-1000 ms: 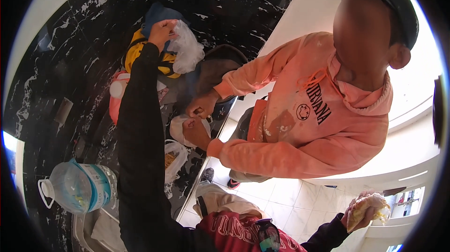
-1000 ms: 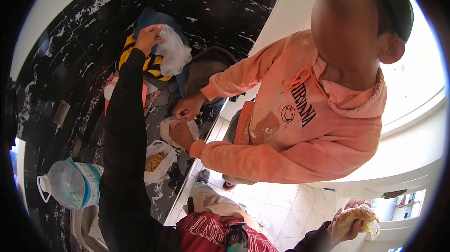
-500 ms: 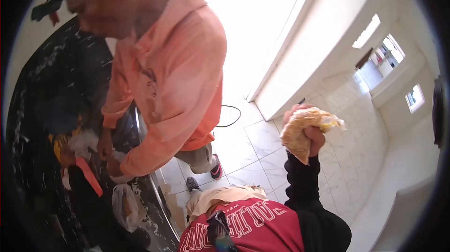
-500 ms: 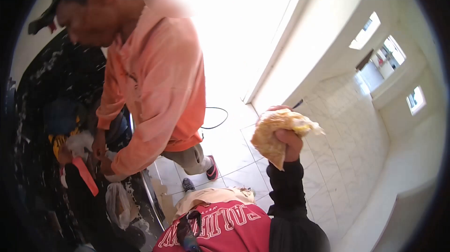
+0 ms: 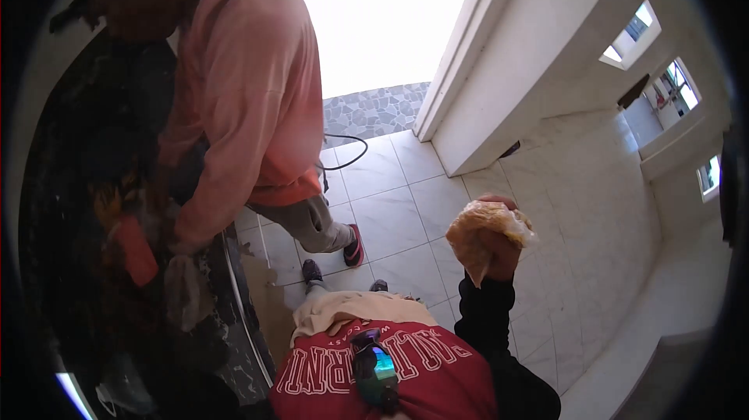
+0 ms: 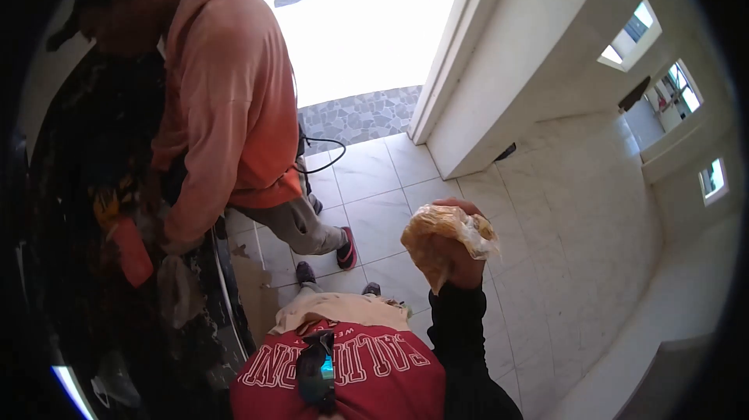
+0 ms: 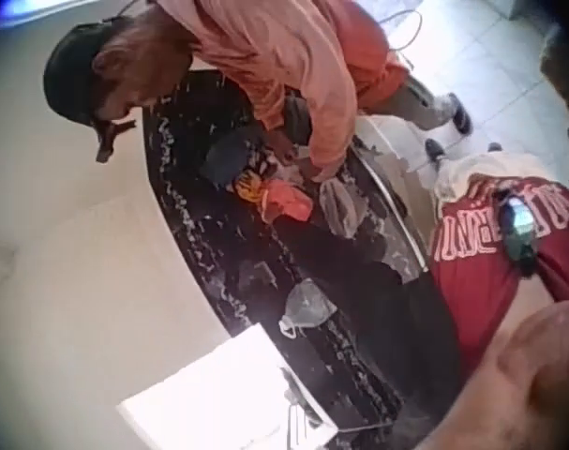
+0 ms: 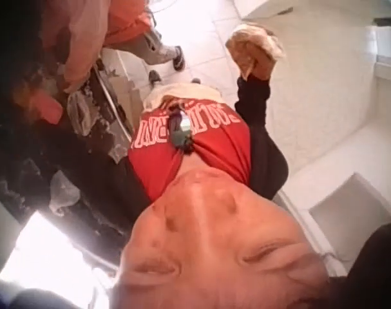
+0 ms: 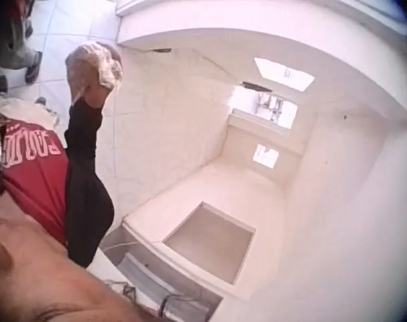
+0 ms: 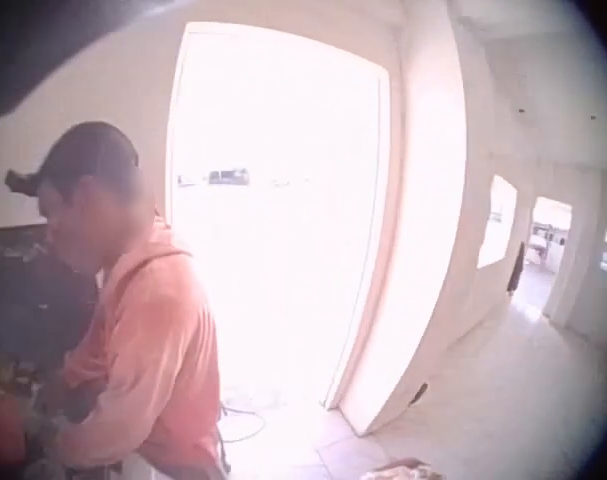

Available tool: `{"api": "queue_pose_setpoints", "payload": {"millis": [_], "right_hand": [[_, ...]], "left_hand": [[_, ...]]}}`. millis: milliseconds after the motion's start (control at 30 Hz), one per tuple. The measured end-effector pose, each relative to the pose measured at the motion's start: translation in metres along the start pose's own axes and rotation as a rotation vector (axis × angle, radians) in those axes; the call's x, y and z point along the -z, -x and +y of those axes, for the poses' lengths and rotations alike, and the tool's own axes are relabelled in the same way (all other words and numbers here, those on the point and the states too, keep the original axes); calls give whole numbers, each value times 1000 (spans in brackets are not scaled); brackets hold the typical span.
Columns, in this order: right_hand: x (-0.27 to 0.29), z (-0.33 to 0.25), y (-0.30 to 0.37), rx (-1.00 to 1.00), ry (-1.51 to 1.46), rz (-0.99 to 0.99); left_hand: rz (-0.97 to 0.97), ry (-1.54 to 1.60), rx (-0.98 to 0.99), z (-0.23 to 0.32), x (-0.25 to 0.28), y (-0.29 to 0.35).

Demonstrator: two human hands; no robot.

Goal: The person is putting pieces of bread or food into plastic bags on a counter.

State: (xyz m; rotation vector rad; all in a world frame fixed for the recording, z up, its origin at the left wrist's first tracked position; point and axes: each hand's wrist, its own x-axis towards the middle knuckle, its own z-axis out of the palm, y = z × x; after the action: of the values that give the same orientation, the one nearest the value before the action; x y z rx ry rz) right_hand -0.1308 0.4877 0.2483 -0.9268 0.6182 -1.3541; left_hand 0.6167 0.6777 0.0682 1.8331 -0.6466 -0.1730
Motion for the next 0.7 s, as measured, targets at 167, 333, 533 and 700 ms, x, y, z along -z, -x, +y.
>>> {"api": "queue_pose_setpoints", "payload": {"millis": [167, 333, 533, 700], "right_hand": [[17, 21, -16, 84, -117, -262], [5, 35, -42, -55, -134, -392], [-33, 43, -47, -64, -189, -711], [-71, 51, -35, -102, -177, -706]], "left_hand": [[-88, 443, 305, -50, 177, 24], [-90, -158, -57, -54, 174, 114], [-26, 280, -9, -82, 181, 197], [361, -125, 19, -128, 146, 236]]}}
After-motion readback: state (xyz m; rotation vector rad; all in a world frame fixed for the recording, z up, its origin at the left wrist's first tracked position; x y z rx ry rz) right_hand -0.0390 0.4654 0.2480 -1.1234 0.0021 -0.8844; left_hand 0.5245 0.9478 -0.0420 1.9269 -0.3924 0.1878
